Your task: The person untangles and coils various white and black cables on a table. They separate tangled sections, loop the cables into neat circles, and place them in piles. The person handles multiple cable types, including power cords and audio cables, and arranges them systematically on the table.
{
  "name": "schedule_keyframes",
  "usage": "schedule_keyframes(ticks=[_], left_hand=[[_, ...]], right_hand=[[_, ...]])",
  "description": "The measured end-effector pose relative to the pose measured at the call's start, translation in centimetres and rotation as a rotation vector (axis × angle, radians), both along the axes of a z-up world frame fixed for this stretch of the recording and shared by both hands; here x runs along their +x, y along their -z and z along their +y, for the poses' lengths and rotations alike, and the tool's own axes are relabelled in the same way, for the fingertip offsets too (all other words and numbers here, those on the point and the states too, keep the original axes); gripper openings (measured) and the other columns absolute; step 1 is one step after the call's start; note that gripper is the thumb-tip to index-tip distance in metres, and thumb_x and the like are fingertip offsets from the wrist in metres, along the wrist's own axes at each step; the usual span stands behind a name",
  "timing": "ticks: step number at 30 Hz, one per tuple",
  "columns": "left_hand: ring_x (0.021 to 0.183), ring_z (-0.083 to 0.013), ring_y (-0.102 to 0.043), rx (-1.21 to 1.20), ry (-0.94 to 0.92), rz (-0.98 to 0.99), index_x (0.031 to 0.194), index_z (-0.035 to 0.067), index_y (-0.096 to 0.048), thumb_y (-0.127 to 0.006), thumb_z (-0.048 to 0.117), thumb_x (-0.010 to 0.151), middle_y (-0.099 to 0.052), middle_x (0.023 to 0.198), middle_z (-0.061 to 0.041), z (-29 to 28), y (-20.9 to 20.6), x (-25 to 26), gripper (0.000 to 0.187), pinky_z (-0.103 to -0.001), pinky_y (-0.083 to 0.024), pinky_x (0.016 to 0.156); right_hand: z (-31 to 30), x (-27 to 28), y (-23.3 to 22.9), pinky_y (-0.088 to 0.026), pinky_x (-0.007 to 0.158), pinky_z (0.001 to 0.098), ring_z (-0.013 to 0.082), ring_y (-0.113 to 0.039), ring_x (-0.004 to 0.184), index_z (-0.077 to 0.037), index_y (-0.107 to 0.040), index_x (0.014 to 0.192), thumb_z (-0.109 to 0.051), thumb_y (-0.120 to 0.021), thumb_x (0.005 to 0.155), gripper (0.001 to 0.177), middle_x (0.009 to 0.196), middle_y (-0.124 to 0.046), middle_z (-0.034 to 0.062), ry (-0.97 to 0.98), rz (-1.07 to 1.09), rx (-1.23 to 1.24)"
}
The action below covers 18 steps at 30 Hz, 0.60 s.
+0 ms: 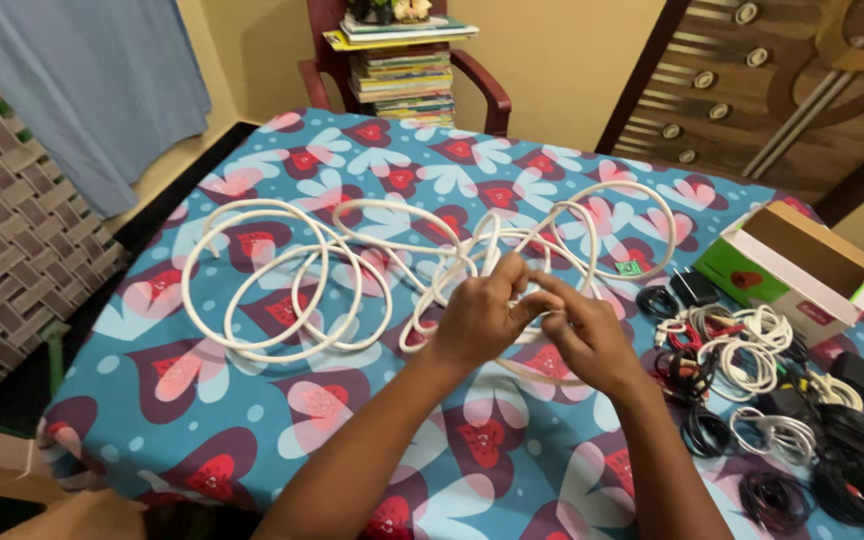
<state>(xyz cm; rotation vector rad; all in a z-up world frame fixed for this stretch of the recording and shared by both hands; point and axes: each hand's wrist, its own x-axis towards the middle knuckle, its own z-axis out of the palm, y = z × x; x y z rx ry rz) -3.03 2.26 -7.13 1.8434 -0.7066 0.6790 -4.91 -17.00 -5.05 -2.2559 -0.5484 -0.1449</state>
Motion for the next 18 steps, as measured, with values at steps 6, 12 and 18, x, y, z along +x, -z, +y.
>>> schedule_keyframes(ticks=[6,12,18], left_hand=[[0.073,-0.0253,-0.069,-0.085,0.127,0.189,0.135,0.005,-0.034,-0.054,0.086,0.083,-0.060,0.080,-0.009,0.3,0.1,0.7,0.098,-0.038,-0.054,0.066],[0.070,-0.0212,-0.061,-0.047,0.263,0.397,0.166,0.014,-0.006,-0.048,0.094,0.075,-0.056,0.078,-0.007,0.0,-1.3,-0.3,0.128,-0.039,-0.052,0.068],[0.068,-0.0223,-0.056,0.005,0.160,0.397,0.168,0.019,-0.007,-0.055,0.092,0.069,-0.052,0.082,-0.009,-0.1,-1.9,-1.2,0.132,-0.040,-0.051,0.063]], right_hand=[[2.3,-1.8,-1.4,-0.053,0.058,0.0319,0.0213,-0.064,0.066,-0.013,-0.059,0.137,-0.018,-0.086,0.075,0.068,0.097,-0.070,0.0119,-0.054,-0.244,-0.050],[2.2,-1.7,-1.0,-0.055,0.063,0.0374,0.0273,-0.071,0.075,-0.009,-0.064,0.114,-0.013,-0.080,0.081,0.036,0.092,-0.072,0.0072,-0.051,-0.327,-0.206],[2.1,-1.9,-0.3,-0.055,0.060,0.0368,0.0238,-0.071,0.067,-0.007,-0.066,0.096,-0.015,-0.080,0.078,0.025,0.084,-0.070,0.0077,-0.124,-0.358,-0.122]])
